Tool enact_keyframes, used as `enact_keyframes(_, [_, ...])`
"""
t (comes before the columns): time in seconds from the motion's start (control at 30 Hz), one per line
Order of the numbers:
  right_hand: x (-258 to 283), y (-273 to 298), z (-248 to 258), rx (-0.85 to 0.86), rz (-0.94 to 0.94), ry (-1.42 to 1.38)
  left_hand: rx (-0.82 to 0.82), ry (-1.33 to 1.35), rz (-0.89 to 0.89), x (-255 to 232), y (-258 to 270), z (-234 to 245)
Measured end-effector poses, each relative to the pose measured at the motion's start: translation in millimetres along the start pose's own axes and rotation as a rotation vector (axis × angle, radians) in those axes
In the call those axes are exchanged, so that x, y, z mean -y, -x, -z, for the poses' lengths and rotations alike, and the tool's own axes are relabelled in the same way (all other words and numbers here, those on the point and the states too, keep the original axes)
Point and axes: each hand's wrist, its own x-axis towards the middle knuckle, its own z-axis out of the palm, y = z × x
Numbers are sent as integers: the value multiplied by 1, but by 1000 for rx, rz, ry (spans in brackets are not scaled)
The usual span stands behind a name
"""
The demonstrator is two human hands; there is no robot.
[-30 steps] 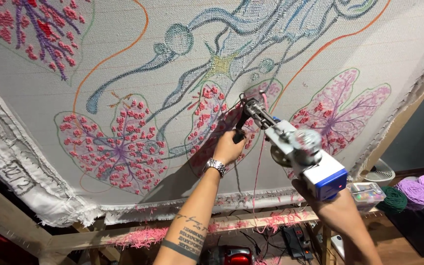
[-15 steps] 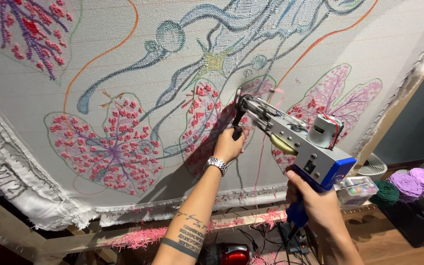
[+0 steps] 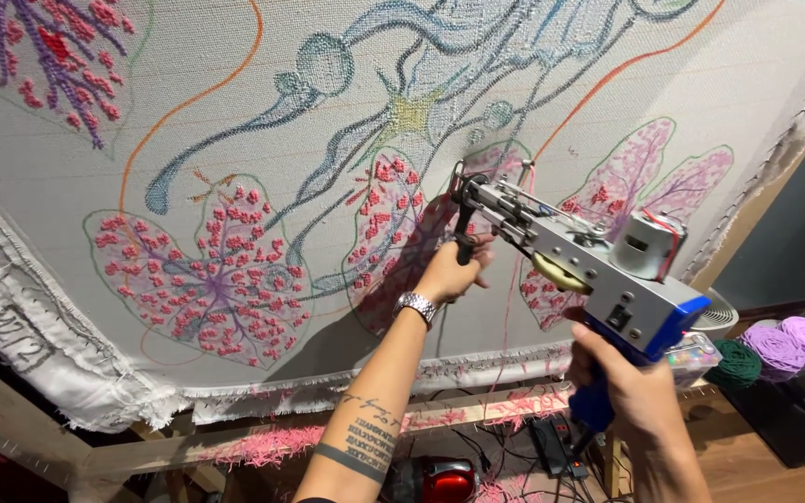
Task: Use a motorized tufting gun to apply pink yarn to a rug design secured on a wooden frame.
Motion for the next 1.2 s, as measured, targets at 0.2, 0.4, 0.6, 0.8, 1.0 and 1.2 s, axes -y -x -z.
enact_keyframes(0.2, [7,6,33,18,4,-19,213,88,264,-69,27,-32])
enact_keyframes(0.4, [0,13,70,-1,-38,-32,284,161,175,-50,27,-50])
enact_keyframes(0.6, [5,22,76,-56,-47,-51,219,-30,158,-90,35,-66])
enact_keyframes(0.8, [17,30,71,-8,7,-73,254,-537,270,-112,39,-64])
enact_keyframes(1.0, [-17,14,88,25,6,10,209,-549,287,-57,39,-54])
enact_keyframes(1.2, [-2,13,69,16,-26,-19,165,-407,315,-89,43,-57])
